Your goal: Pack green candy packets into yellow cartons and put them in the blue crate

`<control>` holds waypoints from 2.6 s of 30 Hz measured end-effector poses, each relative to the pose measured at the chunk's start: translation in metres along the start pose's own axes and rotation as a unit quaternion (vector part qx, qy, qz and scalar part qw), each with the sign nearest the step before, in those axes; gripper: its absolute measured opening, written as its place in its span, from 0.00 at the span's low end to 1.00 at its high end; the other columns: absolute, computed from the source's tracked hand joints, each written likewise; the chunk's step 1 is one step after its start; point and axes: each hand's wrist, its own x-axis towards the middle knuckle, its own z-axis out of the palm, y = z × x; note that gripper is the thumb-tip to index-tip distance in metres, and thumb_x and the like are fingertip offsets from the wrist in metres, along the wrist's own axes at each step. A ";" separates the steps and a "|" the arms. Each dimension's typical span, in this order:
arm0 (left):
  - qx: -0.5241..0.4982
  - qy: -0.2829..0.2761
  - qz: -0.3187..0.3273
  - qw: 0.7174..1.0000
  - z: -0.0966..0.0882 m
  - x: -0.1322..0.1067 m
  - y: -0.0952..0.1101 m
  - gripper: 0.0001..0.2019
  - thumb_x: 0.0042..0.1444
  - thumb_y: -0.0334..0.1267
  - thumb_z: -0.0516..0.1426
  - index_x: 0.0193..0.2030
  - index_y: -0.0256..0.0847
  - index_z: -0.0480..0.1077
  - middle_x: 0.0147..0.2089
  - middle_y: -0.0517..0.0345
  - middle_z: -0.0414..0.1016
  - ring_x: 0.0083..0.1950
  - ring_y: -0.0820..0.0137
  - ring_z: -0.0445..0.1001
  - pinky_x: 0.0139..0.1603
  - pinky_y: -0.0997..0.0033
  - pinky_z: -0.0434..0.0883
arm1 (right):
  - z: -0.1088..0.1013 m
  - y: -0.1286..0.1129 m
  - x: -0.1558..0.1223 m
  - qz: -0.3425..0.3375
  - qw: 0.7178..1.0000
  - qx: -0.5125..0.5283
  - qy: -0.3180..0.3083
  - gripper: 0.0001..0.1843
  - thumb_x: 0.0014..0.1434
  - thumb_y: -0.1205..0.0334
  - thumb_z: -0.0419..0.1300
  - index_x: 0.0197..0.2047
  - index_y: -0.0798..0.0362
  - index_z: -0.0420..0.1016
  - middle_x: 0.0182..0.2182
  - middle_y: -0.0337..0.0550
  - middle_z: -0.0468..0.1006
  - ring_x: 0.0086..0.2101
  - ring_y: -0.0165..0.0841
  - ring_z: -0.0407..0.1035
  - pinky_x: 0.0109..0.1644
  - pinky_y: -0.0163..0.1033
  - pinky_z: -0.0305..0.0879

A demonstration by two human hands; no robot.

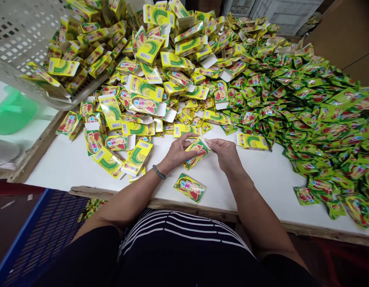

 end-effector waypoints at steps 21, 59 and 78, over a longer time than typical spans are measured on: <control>0.001 -0.028 0.027 0.999 -0.006 -0.005 0.008 0.30 0.49 0.48 0.66 0.56 0.36 0.66 0.19 0.72 0.53 0.21 0.79 0.51 0.23 0.77 0.48 | -0.003 -0.002 -0.010 -0.147 0.981 -0.109 -0.067 0.07 0.52 0.56 0.67 0.31 0.50 0.81 0.30 0.40 0.81 0.32 0.33 0.72 0.37 0.41 0.69; 0.600 -0.030 0.117 0.791 -0.043 0.021 0.008 0.18 0.60 0.43 0.54 0.53 0.37 0.72 0.44 0.43 0.79 0.48 0.55 0.75 0.48 0.60 0.66 | -0.016 0.005 0.018 -0.224 0.669 -0.705 -0.073 0.28 0.62 0.61 0.51 0.64 0.58 0.65 0.46 0.55 0.78 0.47 0.46 0.68 0.52 0.48 0.55; 0.067 0.017 -0.032 0.997 -0.038 0.025 -0.011 0.23 0.46 0.53 0.64 0.42 0.35 0.74 0.32 0.54 0.78 0.32 0.68 0.73 0.32 0.72 0.66 | -0.023 0.015 0.035 -0.056 0.986 -0.140 -0.071 0.16 0.49 0.47 0.64 0.34 0.50 0.72 0.21 0.31 0.66 0.23 0.28 0.60 0.29 0.36 0.58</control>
